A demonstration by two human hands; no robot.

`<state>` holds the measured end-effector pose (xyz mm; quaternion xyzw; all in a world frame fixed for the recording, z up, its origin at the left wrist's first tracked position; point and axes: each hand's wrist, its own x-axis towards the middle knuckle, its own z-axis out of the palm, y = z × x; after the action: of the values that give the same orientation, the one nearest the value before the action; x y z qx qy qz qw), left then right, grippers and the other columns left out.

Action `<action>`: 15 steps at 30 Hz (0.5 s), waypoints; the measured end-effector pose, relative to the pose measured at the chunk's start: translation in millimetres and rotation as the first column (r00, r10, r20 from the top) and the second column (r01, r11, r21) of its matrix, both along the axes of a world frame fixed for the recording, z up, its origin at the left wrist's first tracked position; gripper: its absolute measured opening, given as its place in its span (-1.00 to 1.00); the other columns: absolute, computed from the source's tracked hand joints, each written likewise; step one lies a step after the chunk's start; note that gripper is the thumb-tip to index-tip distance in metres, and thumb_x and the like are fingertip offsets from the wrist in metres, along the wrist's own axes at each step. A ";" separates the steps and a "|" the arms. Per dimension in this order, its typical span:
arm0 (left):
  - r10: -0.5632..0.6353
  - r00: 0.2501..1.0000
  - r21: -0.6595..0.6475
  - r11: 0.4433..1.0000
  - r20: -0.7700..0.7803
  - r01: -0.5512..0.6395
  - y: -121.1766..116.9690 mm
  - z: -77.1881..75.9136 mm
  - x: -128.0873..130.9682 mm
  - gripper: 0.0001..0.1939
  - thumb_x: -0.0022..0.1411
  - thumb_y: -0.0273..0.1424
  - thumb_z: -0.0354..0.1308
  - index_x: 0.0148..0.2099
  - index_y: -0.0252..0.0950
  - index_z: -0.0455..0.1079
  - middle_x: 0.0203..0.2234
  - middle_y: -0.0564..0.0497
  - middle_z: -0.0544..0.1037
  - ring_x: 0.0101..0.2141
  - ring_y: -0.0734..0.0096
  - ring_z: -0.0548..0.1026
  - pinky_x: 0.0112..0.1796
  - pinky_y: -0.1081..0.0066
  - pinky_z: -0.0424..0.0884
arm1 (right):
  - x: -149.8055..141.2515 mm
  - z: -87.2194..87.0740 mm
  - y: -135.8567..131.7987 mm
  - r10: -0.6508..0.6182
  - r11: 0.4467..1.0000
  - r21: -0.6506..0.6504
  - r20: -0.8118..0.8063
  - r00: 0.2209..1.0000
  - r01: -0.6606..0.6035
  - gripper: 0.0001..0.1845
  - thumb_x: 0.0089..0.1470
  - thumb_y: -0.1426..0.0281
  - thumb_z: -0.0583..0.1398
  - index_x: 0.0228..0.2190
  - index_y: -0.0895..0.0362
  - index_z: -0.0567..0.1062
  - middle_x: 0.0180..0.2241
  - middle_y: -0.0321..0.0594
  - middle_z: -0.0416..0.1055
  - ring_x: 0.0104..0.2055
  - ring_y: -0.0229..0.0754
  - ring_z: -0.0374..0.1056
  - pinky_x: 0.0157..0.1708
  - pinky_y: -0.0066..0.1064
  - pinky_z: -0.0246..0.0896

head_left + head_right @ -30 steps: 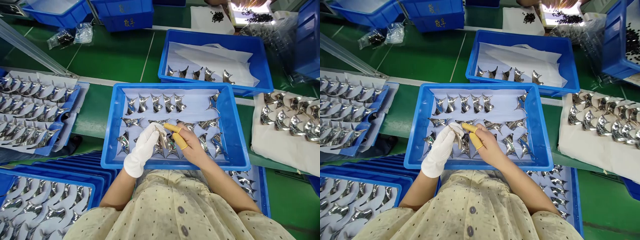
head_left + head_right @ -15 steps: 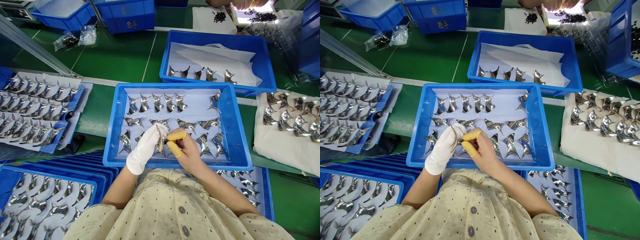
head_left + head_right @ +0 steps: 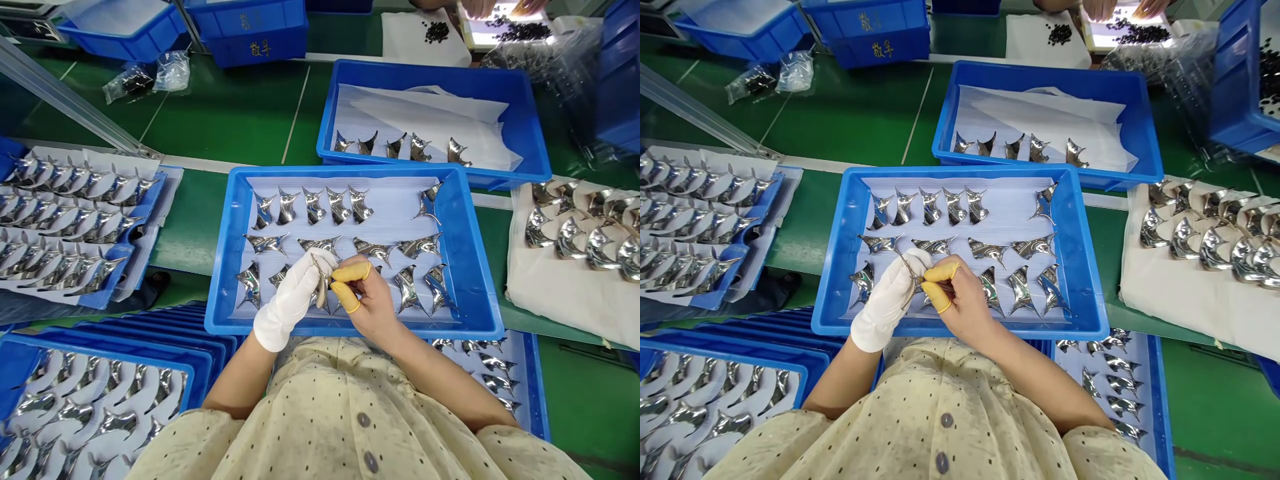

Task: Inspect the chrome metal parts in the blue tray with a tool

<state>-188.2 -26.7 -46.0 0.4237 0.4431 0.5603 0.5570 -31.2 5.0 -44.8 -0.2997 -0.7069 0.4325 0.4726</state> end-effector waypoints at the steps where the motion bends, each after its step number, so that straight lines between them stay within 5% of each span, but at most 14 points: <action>1: 0.000 1.000 -0.002 1.000 0.000 0.000 -0.1 -0.3 -0.2 -0.59 0.42 0.03 0.10 -0.20 -0.22 0.43 -0.26 -0.04 0.43 -0.46 0.42 0.29 -0.38 0.35 0.34 | -0.9 -0.4 -0.3 -0.004 1.000 -0.003 -0.002 1.000 0.004 -0.95 0.37 0.33 0.18 -0.20 0.02 0.41 -0.28 -0.21 0.37 -0.38 -0.23 0.31 -0.49 -0.42 0.22; 7: 0.061 0.997 0.011 0.998 -0.051 -0.060 -0.2 -0.6 -1.5 -0.56 0.41 0.04 0.11 -0.30 -0.22 0.37 -0.21 -0.09 0.44 -0.21 0.25 0.40 -0.16 0.30 0.42 | -4.6 -3.2 -1.9 -0.009 0.999 -0.035 -0.001 1.000 0.009 -0.91 0.38 0.29 0.16 -0.19 0.03 0.40 -0.27 -0.20 0.37 -0.35 -0.22 0.33 -0.45 -0.40 0.25; 15: 0.077 0.995 -0.032 0.997 0.059 -0.076 -1.0 -4.3 3.0 -0.55 0.38 0.08 0.13 -0.28 -0.22 0.34 -0.25 -0.04 0.44 -0.46 0.42 0.29 -0.41 0.35 0.32 | -4.2 -2.0 -2.5 -0.003 0.999 -0.040 -0.006 1.000 0.003 -0.91 0.38 0.28 0.18 -0.19 0.03 0.41 -0.25 -0.20 0.36 -0.37 -0.24 0.32 -0.47 -0.42 0.26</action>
<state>-185.2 -27.7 -50.3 0.3812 0.4503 0.5871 0.5543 -35.4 2.5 -46.8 -0.3090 -0.6962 0.4467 0.4693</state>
